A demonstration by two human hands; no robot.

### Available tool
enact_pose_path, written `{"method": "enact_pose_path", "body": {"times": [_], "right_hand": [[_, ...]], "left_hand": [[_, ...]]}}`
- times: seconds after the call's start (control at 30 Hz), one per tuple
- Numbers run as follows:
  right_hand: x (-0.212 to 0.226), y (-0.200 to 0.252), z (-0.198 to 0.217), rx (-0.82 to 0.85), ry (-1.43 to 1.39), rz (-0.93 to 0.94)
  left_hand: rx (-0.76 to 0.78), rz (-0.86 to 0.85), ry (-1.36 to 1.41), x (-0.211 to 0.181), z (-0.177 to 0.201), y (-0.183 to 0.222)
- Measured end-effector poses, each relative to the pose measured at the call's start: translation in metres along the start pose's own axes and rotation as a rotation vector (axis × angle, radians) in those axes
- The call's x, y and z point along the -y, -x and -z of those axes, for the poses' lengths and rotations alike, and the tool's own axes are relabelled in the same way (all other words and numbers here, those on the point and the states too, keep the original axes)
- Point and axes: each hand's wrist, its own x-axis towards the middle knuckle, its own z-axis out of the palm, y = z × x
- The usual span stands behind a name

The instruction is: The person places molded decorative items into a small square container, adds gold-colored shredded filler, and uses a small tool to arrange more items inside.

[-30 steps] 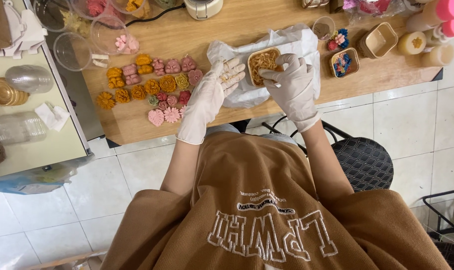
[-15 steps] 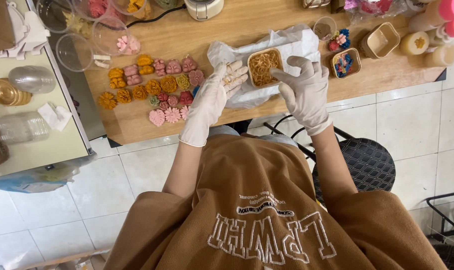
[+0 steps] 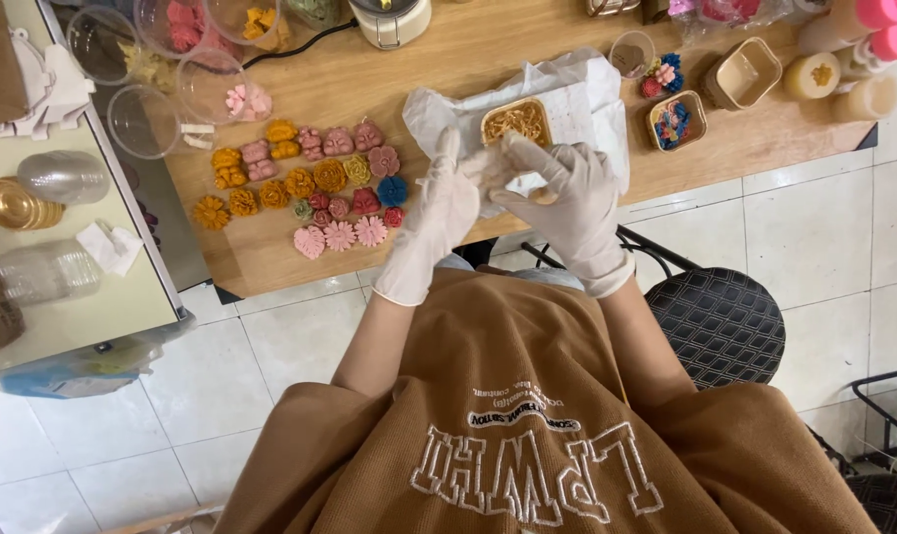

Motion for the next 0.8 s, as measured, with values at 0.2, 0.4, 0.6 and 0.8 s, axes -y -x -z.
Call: {"method": "enact_pose_path", "body": {"times": [0.2,0.4,0.6,0.8], "right_hand": [[0.001,0.005,0.004,-0.089,-0.176,-0.058],[-0.013,-0.025,0.033,0.008,-0.772,-0.75],[-0.05,-0.051,-0.012,0.089,-0.63,-0.891],[-0.068,-0.041,-0.048,0.065,-0.357,-0.633]], "left_hand": [[0.021,-0.159,-0.385,0.018,-0.015,0.01],[-0.171,0.048,-0.25,-0.017,-0.02,0.027],[-0.258,-0.01,-0.206,-0.032,-0.005,0.041],[-0.25,-0.108,-0.236,-0.026,-0.003,0.049]]}}
